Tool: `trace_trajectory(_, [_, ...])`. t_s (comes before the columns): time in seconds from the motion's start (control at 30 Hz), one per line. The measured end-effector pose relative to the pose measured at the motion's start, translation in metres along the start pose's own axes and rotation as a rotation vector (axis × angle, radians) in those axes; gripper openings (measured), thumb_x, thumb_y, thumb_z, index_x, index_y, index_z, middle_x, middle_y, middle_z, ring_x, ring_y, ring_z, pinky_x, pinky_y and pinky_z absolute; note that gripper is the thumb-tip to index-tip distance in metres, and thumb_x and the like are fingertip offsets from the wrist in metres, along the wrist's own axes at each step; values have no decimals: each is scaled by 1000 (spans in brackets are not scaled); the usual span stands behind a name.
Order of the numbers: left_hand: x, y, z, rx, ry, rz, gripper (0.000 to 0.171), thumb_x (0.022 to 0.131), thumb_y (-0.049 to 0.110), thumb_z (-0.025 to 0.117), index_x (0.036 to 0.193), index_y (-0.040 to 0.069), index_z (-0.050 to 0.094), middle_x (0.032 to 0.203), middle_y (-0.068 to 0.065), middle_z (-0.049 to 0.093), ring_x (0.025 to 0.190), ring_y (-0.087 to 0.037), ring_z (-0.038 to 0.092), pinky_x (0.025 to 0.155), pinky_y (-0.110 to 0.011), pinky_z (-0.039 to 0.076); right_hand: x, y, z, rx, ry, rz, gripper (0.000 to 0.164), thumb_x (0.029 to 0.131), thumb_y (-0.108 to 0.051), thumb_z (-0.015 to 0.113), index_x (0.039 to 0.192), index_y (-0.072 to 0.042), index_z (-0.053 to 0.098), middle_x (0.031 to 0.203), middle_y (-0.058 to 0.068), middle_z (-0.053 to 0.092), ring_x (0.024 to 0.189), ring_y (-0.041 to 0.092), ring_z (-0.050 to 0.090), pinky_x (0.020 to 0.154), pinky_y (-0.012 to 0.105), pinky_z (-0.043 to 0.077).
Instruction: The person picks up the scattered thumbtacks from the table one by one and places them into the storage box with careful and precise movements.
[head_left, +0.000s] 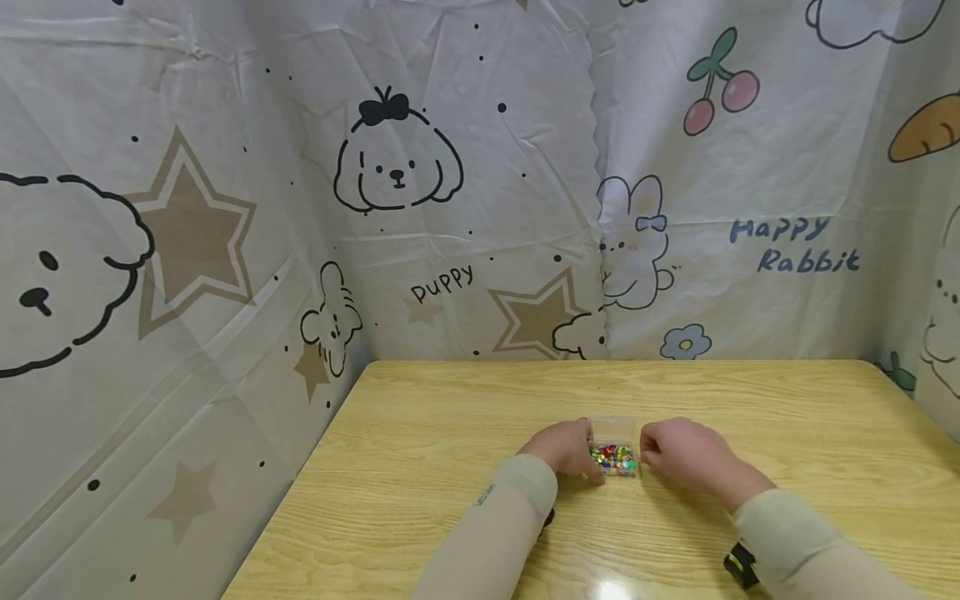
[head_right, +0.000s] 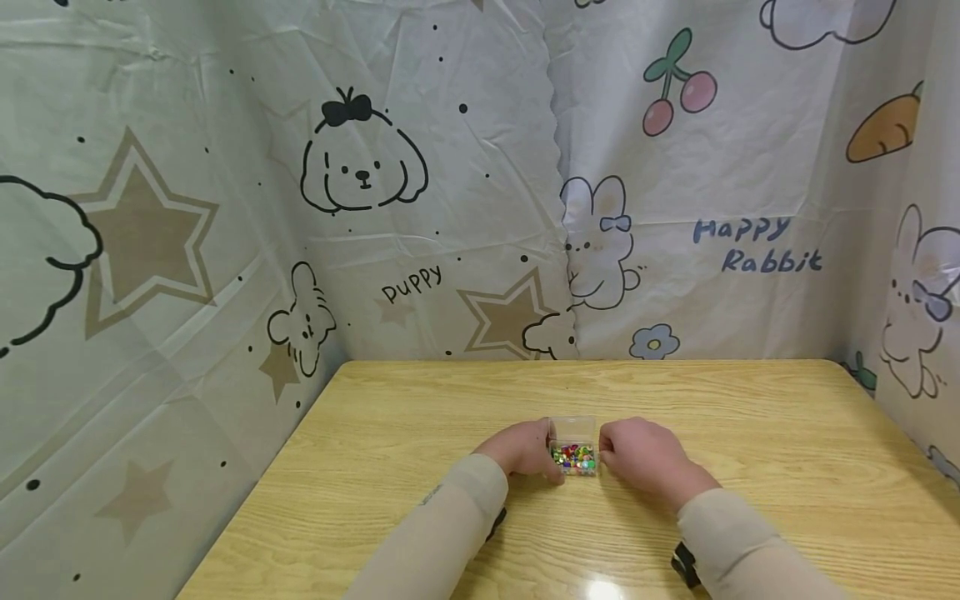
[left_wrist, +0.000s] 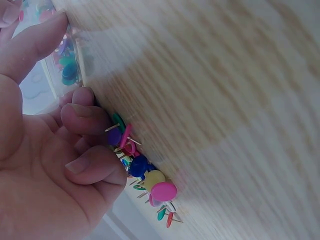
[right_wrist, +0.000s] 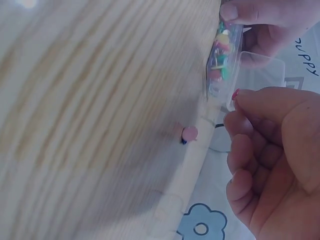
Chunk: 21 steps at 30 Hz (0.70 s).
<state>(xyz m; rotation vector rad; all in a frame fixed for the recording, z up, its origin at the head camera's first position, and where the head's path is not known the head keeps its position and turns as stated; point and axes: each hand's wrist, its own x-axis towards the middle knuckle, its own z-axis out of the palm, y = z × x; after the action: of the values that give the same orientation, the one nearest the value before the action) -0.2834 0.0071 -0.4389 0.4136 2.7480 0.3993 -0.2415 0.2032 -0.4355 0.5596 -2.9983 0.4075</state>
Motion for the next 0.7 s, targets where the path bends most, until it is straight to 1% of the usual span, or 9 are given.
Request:
trace_trajectory(0.23, [2,-2,1,-13,-7,15,51,67,38,85,103,23,53,90,8,58,72,-12,50,65,-32,46,7,-5,5,-4,10,-7,18,85,-18,65,70,-23,55,64,-10,51,57,9,43,53,32,41])
trace_trajectory(0.4, [2,-3,1,-16,-16,18,51,68,38,85,104,23,53,89,8,58,72,-12,50,66,-32,47,10,-8,9,11,-9,8,18,85,-19,68,72,-21,56,65,-9,52,57,9,44,53,32,42])
trace_trajectory(0.5, [1,-2,0,-17,-18,15,50,68,39,85,102,23,52,89,8,58,73,-12,50,66,-32,46,11,-9,11,1,-14,14,17,86,-18,68,73,-21,56,66,-10,53,58,10,44,53,32,43])
trace_trajectory(0.7, [1,-2,0,-12,-14,13,48,67,38,85,100,23,52,90,9,59,73,-12,50,67,-32,47,12,-10,13,-34,-5,-4,18,85,-18,67,72,-22,56,66,-10,53,58,9,44,53,32,43])
